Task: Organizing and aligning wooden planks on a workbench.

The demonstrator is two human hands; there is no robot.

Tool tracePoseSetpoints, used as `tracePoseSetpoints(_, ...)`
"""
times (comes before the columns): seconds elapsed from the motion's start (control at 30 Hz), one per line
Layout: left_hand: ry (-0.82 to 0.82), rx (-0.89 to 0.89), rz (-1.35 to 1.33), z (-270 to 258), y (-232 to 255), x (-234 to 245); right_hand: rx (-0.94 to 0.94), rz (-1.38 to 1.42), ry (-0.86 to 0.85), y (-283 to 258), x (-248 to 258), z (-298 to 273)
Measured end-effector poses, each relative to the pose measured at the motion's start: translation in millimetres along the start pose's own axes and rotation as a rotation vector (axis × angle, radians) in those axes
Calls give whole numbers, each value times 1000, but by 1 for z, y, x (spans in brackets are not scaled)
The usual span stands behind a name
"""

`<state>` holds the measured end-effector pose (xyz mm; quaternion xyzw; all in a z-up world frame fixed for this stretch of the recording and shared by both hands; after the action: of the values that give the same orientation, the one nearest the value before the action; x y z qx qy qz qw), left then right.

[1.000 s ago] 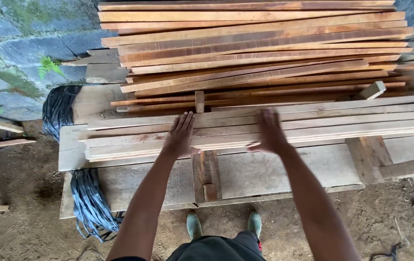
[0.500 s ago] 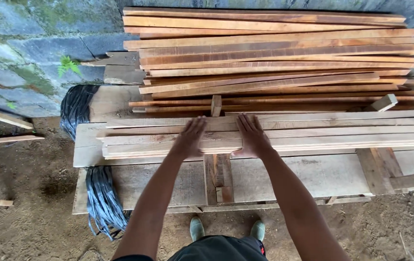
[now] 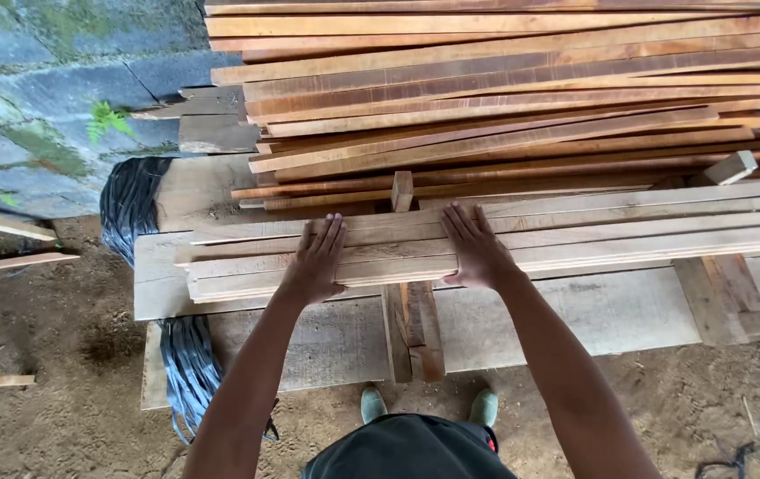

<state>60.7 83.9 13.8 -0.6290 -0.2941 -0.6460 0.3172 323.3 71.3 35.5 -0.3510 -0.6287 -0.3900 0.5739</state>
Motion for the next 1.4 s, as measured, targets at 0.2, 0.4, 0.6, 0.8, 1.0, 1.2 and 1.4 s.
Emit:
tracePoseSetpoints(0.2, 8, 1, 30, 1, 1, 1, -11, 13, -5, -2, 4, -2)
tracePoseSetpoints(0.4, 71, 26, 12, -10, -6, -3, -67, 6, -29, -1, 4, -4)
tracePoseSetpoints(0.6, 75, 100, 58, -52, -48, 6, -79, -5, -41, -3, 10, -4)
tracePoseSetpoints(0.8, 31, 161, -1, -51, -48, 8, -50, -22, -37, -6, 15, -3)
tracePoseSetpoints(1.0, 50, 251, -36, -52, -48, 5, -63, -14, -20, -10, 25, -7)
tracePoseSetpoints(1.2, 34, 298, -56, -51, -49, 0, -65, 43, -26, -6, 15, -6)
tracePoseSetpoints(1.4, 54, 339, -87, -52, -51, -4, -48, 28, 25, -6, 15, -7)
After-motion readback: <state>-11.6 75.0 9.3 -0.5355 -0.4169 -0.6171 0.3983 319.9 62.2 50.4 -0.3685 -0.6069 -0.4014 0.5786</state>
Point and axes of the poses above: each hand's wrist, its own z-axis towards the middle knuckle, its own x-axis out of the back of the hand, y = z × x, the point moved 10 cm from there along z, towards the middle knuckle
